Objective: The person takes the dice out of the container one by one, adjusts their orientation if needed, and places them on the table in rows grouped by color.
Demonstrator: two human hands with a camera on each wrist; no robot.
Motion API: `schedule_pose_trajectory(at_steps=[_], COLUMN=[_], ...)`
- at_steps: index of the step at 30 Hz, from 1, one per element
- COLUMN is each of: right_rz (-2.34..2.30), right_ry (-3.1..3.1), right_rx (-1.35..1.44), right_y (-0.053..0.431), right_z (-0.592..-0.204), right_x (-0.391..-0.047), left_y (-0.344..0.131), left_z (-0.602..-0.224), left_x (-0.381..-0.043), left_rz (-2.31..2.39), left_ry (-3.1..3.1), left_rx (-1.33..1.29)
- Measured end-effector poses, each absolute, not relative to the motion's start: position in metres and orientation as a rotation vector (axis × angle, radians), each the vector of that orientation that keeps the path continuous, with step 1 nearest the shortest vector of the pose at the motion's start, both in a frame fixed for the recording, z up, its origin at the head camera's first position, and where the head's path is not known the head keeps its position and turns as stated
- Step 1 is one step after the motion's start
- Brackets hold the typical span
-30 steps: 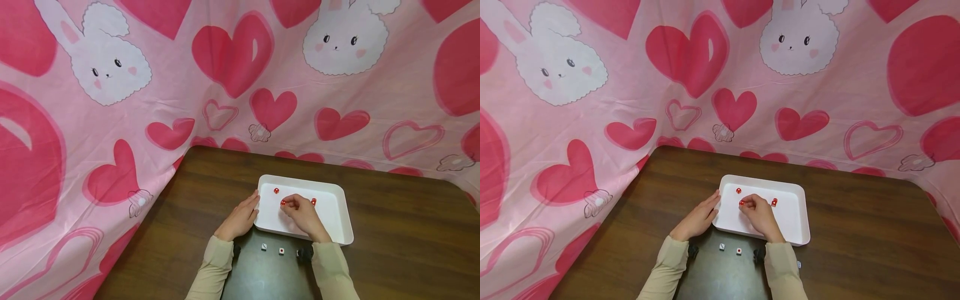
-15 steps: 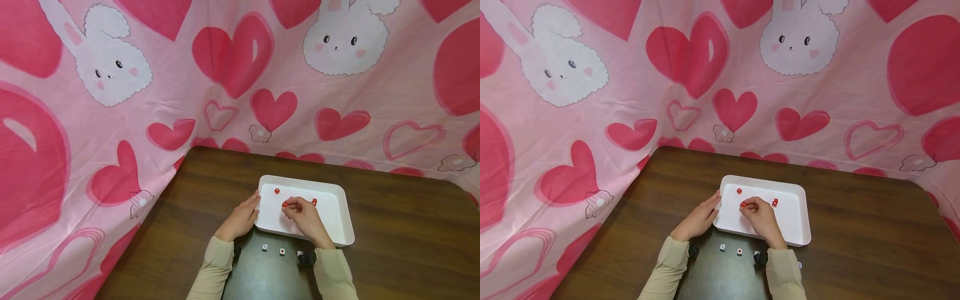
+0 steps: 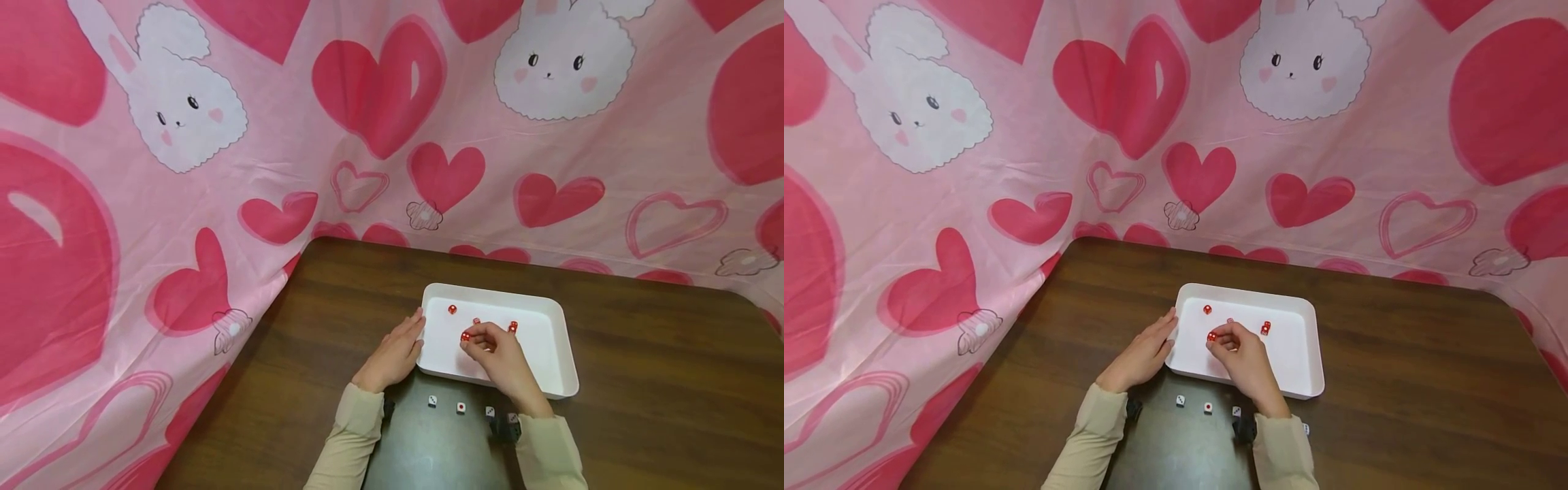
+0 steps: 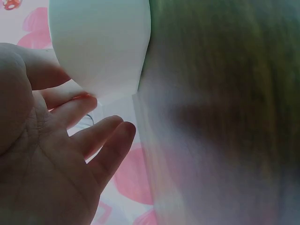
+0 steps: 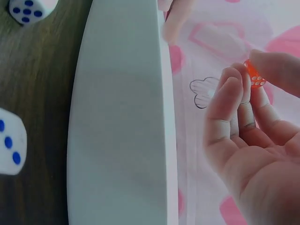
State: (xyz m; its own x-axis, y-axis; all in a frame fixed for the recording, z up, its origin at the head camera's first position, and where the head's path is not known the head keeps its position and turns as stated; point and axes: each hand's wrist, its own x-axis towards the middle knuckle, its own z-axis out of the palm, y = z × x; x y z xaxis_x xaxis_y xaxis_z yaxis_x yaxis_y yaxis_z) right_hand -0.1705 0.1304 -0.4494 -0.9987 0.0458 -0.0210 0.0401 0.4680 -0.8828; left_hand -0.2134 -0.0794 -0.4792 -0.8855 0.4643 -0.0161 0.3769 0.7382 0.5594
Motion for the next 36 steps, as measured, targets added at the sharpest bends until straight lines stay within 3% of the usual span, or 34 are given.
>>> schedule_pose_trajectory(at_steps=[36], right_rz=[1.682], right_ry=[-2.656], right_rx=[0.086], right_y=[0.121], right_z=[-0.459], right_x=[-0.138], left_y=[-0.072], left_z=[-0.486], left_x=[-0.218], left_rz=[0.778], left_ry=[2.855], left_rx=[0.662])
